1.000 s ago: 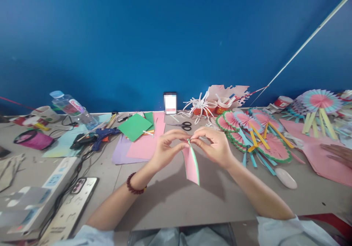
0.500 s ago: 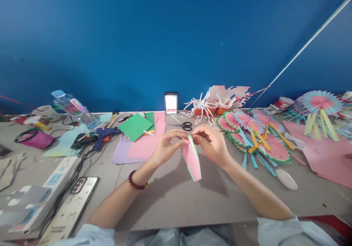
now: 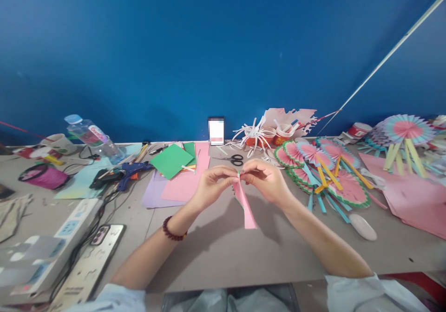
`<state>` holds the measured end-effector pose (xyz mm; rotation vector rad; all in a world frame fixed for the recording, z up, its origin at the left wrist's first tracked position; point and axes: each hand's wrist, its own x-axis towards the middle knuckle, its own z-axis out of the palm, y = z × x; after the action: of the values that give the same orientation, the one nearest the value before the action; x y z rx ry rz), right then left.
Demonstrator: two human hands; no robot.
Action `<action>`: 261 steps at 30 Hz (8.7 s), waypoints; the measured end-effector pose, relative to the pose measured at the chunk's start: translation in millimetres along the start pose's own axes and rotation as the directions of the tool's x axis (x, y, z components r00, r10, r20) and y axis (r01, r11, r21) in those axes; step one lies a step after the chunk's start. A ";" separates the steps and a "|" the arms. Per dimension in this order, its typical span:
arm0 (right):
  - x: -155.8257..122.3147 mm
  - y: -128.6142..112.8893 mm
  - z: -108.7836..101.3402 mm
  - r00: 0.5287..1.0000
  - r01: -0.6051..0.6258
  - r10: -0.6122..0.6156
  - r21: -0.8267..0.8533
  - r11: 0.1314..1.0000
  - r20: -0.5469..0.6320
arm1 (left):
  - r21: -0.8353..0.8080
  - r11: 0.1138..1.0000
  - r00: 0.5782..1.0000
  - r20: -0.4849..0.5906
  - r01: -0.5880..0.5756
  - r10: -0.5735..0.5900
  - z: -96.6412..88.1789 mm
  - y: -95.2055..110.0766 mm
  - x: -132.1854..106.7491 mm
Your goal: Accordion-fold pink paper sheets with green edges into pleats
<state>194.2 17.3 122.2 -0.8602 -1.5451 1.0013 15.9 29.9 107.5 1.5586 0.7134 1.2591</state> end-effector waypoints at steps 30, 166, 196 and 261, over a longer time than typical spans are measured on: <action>-5.6 -5.0 4.2 0.883 0.410 -0.466 -0.568 0.713 0.052 | 0.417 0.888 0.968 -0.063 -0.195 0.242 -3.4 32.2 -9.5; -10.7 -26.9 -4.5 0.984 0.180 -0.174 -0.315 0.932 0.048 | 0.419 0.835 0.917 -0.014 -0.356 0.398 6.3 27.8 -16.2; -5.4 -14.8 -5.5 0.984 0.117 -0.143 -0.225 0.967 -0.104 | 0.375 0.917 0.987 -0.030 -0.136 0.158 0.3 25.2 -11.7; 12.9 2.2 -27.7 0.979 0.133 -0.024 -0.553 0.823 0.201 | 0.757 0.642 0.979 0.196 -0.118 -0.051 -16.4 13.8 0.0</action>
<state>219.0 34.4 127.7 -1.1173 -2.0740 0.5668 -1.5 30.2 120.2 2.3636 1.1881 0.8084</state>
